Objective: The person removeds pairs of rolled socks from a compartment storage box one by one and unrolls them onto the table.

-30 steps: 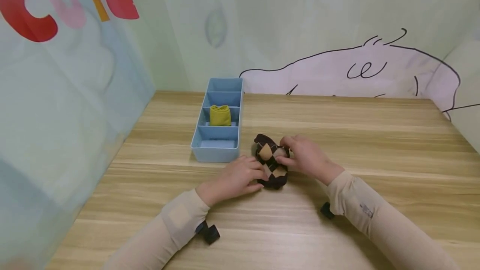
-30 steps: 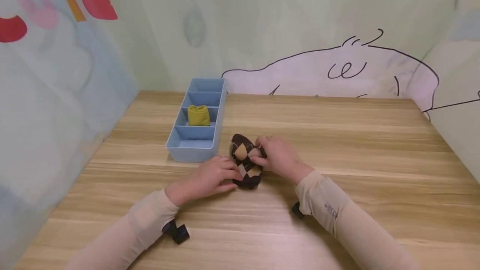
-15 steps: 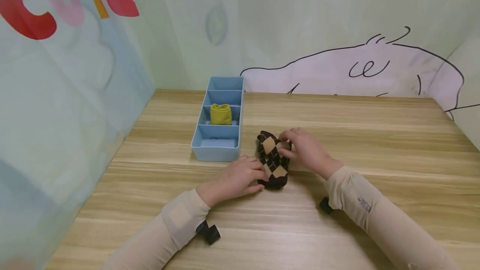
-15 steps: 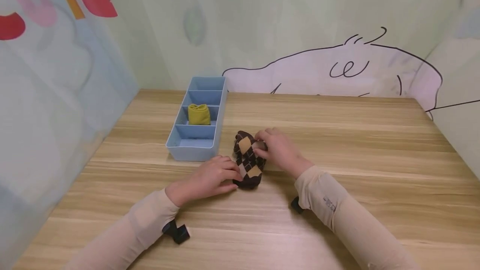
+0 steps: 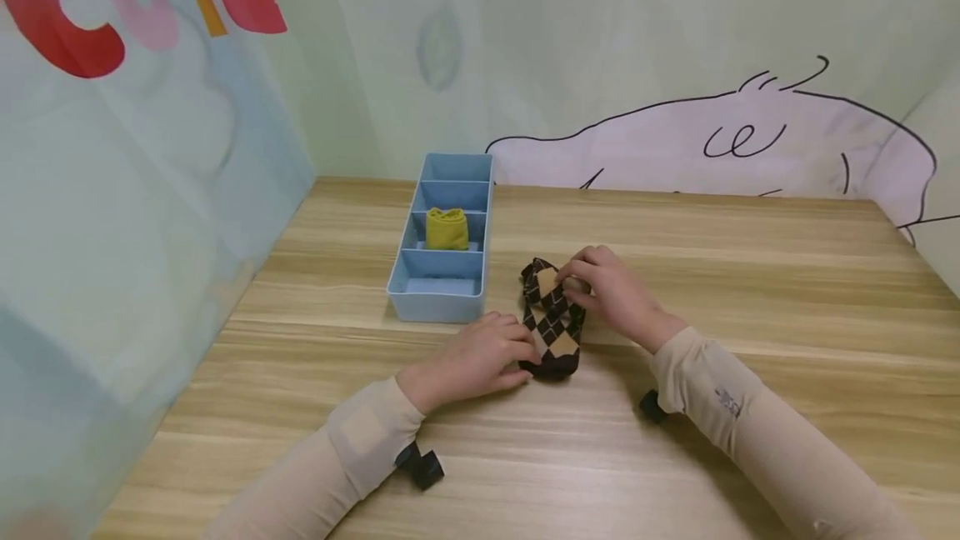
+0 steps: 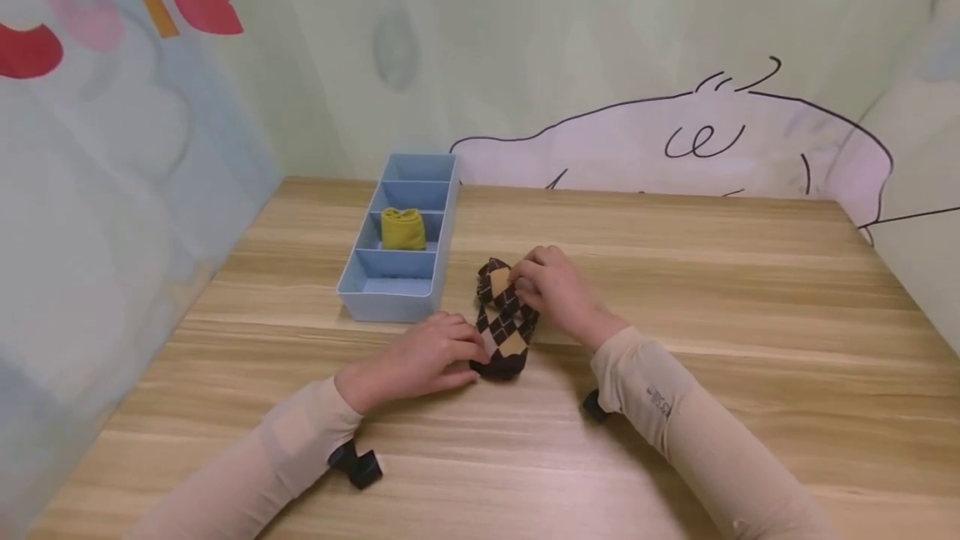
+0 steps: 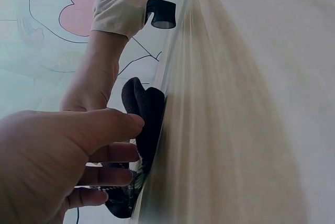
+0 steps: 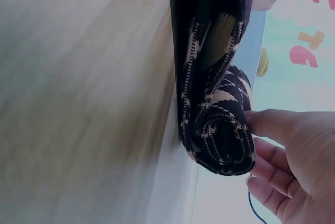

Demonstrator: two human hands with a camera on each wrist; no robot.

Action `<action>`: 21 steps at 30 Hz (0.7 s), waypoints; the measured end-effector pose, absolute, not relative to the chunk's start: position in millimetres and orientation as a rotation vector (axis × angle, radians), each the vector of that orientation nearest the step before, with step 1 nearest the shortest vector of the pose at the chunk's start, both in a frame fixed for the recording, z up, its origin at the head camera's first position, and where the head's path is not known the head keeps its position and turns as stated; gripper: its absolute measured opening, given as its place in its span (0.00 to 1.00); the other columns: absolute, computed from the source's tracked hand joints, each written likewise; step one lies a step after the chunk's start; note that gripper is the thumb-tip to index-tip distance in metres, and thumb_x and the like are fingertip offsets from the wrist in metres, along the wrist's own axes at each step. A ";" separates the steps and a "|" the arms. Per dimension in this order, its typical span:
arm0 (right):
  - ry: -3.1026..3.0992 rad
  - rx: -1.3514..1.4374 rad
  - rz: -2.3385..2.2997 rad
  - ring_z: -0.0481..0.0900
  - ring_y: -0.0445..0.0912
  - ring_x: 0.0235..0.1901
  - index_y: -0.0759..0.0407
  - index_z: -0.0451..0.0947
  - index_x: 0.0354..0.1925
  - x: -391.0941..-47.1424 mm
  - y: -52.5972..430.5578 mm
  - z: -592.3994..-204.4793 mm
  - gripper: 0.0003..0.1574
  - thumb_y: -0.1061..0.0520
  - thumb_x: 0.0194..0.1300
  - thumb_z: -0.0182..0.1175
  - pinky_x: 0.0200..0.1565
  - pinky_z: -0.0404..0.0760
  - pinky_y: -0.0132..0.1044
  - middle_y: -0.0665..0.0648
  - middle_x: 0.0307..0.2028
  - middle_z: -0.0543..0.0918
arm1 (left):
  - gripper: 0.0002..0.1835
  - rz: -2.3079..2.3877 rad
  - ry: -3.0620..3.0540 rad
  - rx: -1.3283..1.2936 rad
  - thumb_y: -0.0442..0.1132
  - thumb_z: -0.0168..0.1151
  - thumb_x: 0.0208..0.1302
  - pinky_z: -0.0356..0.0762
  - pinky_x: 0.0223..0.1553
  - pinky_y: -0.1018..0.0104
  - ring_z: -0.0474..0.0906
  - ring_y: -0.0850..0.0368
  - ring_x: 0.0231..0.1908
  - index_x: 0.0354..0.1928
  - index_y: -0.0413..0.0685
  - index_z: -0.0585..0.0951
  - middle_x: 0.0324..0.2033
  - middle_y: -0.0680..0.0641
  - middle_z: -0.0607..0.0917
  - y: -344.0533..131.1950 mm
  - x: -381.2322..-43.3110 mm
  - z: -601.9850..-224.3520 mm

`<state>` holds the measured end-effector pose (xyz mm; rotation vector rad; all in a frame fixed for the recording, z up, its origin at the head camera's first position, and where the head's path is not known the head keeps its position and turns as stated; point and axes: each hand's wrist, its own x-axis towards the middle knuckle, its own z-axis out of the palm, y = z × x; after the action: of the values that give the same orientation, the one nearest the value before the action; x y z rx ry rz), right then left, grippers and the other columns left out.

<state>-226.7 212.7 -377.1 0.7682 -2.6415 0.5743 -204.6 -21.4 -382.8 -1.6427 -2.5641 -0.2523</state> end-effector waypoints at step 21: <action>-2.798 0.812 0.310 0.80 0.51 0.45 0.58 0.82 0.49 -231.1 220.5 -373.9 0.33 0.37 0.53 0.67 0.50 0.79 0.45 0.57 0.45 0.86 | 0.09 -0.212 -2.576 -1.683 0.49 0.63 0.62 0.72 0.48 0.65 0.77 0.60 0.43 0.39 0.56 0.86 0.40 0.56 0.85 -18.9 -195.7 -375.3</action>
<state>-231.1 220.5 -373.9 0.8118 -2.7983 0.3096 -195.7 -18.9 -375.3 -1.6827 -2.5762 -0.2119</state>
